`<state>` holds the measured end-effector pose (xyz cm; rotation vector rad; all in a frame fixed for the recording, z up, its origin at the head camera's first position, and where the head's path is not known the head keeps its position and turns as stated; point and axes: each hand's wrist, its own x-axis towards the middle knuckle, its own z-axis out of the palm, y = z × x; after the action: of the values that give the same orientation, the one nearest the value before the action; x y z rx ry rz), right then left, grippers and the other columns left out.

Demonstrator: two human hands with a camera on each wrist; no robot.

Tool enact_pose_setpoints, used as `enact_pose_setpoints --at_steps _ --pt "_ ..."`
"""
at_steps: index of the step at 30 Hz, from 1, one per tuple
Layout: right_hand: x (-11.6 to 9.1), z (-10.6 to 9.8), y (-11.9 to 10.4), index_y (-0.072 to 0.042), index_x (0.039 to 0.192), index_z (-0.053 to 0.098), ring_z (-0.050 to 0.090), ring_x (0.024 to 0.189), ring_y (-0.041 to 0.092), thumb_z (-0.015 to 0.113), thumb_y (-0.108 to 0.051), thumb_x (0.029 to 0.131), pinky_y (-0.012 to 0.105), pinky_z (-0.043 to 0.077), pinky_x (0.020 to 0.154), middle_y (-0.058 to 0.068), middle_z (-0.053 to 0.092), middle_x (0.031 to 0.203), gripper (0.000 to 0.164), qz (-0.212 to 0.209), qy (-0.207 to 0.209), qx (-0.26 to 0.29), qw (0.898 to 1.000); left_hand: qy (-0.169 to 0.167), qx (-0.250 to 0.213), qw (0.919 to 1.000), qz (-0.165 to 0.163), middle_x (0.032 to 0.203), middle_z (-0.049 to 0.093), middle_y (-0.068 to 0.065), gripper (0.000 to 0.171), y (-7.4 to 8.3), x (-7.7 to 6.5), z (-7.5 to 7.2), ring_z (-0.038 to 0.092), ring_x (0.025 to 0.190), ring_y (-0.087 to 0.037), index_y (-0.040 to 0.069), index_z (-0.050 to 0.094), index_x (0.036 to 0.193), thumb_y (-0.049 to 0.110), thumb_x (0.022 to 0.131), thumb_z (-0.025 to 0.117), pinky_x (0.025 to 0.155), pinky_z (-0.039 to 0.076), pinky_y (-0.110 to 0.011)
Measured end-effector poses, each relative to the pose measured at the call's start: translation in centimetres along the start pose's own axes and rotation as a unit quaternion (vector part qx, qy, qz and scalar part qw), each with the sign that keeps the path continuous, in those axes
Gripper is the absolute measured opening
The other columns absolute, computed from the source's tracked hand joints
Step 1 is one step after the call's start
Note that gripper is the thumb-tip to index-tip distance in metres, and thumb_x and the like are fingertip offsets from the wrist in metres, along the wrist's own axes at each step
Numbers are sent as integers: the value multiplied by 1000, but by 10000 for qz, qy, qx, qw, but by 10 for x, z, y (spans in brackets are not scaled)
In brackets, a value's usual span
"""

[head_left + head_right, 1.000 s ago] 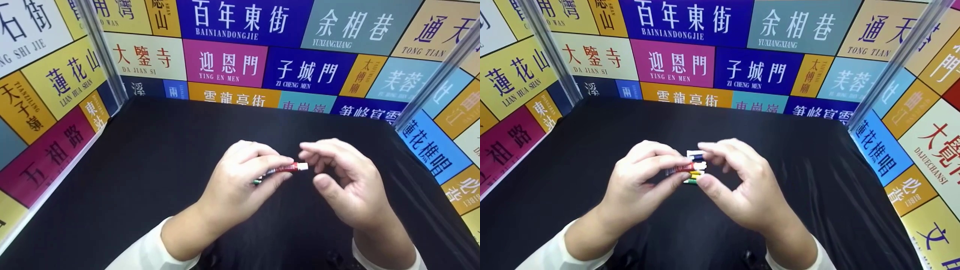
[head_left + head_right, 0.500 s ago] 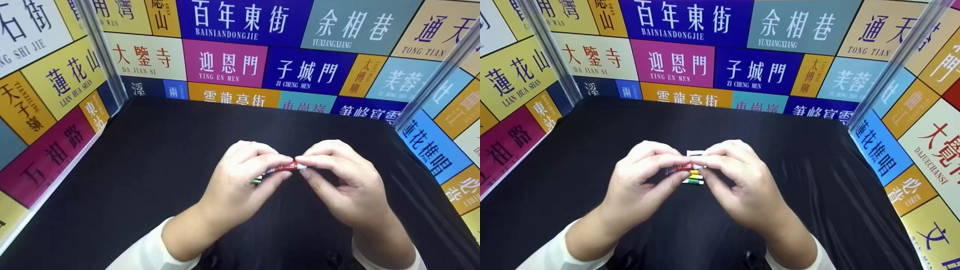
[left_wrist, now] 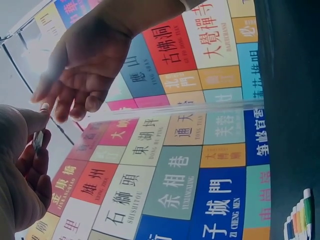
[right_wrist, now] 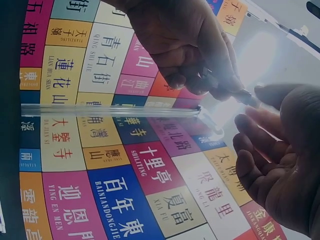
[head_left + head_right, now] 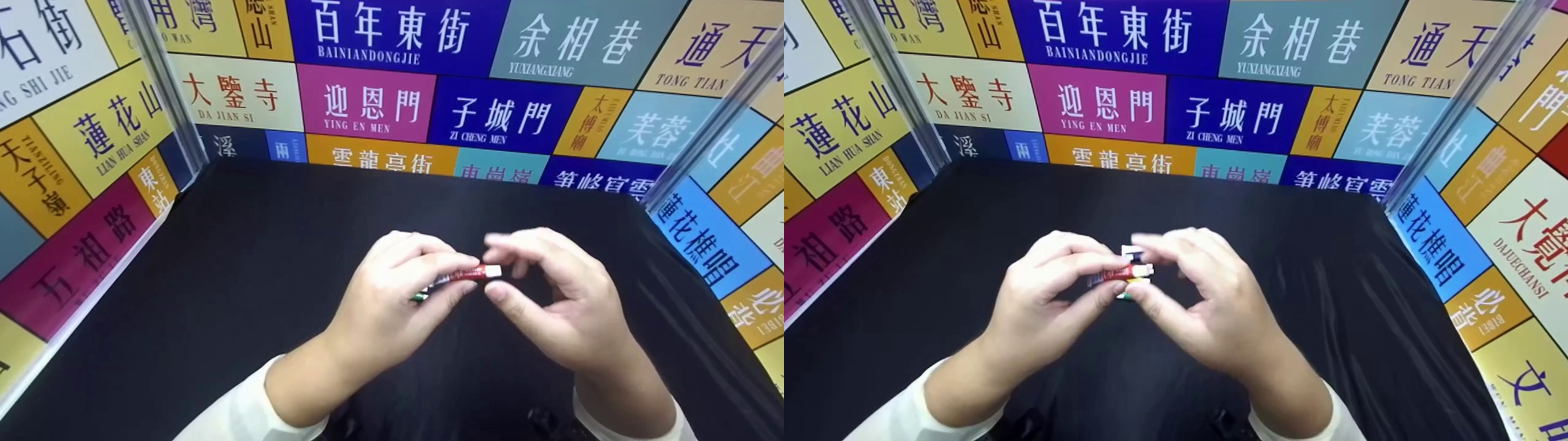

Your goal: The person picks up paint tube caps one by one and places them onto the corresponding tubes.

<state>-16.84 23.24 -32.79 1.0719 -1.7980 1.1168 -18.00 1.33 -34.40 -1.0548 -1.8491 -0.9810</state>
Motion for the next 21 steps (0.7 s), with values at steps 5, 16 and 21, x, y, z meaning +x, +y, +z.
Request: enact_pose_setpoints --at_steps 5,16,21 --pt "5 4 -4 12 113 74 69 108 23 78 -21 98 21 54 95 23 75 115 37 -510 150 102 9985 33 -121 9998 -147 110 78 5 23 0 0 -1 69 104 -12 18 81 115 28 95 83 94 52 -29" --pt "5 5 -1 8 99 80 68 99 27 77 -18 99 26 54 102 20 73 94 26 -554 254 33 9981 53 -258 9996 -144 109 79 5 22 1 0 -1 69 105 -12 17 81 113 29 95 82 96 51 -29" --pt "5 5 -2 6 95 80 68 92 25 79 -19 98 24 55 97 17 74 89 25 -493 233 -84 9985 -12 -297 9995 -136 108 79 5 22 0 0 -1 69 104 -12 17 82 114 28 95 83 96 52 -29"
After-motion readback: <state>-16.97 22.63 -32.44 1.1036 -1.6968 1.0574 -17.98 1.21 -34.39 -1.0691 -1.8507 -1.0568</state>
